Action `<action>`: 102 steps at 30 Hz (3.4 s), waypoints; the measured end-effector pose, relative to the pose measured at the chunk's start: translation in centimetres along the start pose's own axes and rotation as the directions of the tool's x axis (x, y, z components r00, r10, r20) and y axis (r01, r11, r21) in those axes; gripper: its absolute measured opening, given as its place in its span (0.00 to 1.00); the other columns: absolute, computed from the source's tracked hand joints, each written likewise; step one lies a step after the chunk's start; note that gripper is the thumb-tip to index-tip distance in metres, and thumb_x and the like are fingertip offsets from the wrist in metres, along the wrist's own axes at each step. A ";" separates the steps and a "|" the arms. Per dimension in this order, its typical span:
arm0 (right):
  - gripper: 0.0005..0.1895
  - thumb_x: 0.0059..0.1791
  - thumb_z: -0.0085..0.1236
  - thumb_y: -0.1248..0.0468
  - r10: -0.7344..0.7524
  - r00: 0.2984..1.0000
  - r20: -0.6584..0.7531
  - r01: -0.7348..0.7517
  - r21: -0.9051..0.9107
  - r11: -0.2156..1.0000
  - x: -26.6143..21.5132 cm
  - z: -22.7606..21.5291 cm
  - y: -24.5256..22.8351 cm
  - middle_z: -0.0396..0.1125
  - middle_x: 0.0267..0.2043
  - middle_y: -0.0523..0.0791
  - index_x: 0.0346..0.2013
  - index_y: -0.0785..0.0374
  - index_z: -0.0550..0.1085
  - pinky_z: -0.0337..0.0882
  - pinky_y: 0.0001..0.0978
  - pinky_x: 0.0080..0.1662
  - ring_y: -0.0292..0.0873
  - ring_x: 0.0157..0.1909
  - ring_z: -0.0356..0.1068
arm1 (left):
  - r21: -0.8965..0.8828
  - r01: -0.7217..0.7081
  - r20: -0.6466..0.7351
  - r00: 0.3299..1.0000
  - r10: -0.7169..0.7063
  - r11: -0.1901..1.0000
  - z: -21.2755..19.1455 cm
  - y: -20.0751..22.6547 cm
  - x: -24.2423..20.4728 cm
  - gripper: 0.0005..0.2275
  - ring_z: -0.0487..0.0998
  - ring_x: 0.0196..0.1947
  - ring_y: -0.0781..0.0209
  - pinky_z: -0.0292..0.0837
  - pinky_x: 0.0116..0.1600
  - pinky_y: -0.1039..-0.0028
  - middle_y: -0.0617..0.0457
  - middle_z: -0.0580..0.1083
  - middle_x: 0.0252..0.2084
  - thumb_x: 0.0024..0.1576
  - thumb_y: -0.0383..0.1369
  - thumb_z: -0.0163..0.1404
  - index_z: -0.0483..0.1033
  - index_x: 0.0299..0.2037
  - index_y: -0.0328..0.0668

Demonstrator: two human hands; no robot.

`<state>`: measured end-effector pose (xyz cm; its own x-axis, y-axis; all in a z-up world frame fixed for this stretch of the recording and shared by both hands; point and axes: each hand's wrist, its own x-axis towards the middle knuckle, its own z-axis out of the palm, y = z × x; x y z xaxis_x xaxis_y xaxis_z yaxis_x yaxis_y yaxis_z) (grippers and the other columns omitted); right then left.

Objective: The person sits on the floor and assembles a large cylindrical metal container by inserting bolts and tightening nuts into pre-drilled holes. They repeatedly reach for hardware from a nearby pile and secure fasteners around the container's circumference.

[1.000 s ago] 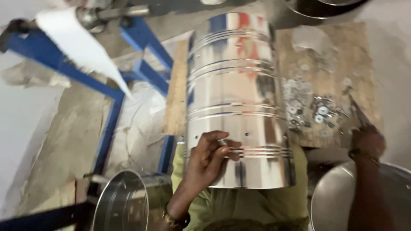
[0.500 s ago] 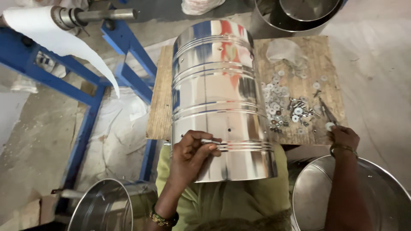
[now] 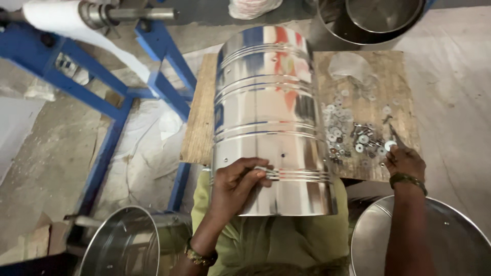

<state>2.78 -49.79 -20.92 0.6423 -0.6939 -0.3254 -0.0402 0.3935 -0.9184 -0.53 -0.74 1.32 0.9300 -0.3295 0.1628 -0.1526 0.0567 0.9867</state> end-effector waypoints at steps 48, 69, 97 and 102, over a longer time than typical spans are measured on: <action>0.09 0.48 0.59 0.63 0.076 0.317 0.945 0.948 -0.315 -0.043 -33.9 28.6 -13.0 0.68 0.38 0.50 0.41 0.63 0.75 0.70 0.46 0.41 0.54 0.38 0.70 | -0.005 -0.155 -0.395 0.908 0.140 0.988 -4.4 -2.8 -1.0 0.08 0.74 0.36 0.67 0.71 0.42 0.76 0.53 0.74 0.35 0.59 0.27 0.59 0.83 0.47 0.36; 0.08 0.45 0.62 0.67 0.062 0.384 0.921 0.923 -0.385 0.000 -32.7 28.5 -13.0 0.70 0.34 0.47 0.39 0.61 0.80 0.71 0.38 0.39 0.47 0.34 0.73 | 0.220 -0.228 -0.272 0.919 0.284 0.948 -4.7 -0.7 0.1 0.06 0.76 0.32 0.52 0.71 0.38 0.66 0.48 0.73 0.34 0.59 0.31 0.59 0.81 0.43 0.39; 0.19 0.56 0.54 0.59 0.277 0.605 0.747 0.270 -0.520 0.811 -30.7 11.9 0.9 0.60 0.22 0.43 0.25 0.69 0.71 0.61 0.31 0.32 0.39 0.26 0.58 | 0.265 -0.260 -0.223 0.920 0.322 0.928 -2.7 -1.6 2.0 0.07 0.76 0.36 0.46 0.71 0.42 0.61 0.45 0.72 0.35 0.57 0.32 0.59 0.80 0.41 0.37; 0.17 0.52 0.55 0.59 0.294 0.646 0.705 -0.059 -0.338 0.939 -33.1 16.0 1.6 0.57 0.17 0.43 0.23 0.64 0.67 0.54 0.31 0.24 0.39 0.18 0.54 | 0.317 -0.284 -0.210 0.909 0.359 0.905 -3.3 -1.5 2.6 0.07 0.76 0.36 0.45 0.72 0.43 0.60 0.44 0.73 0.35 0.57 0.31 0.59 0.80 0.40 0.36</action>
<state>-6.32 -16.57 -8.01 0.9425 0.0925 -0.3213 -0.3338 0.2067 -0.9197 3.24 1.48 0.25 0.8613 -0.0810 0.5016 -0.5081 -0.1540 0.8474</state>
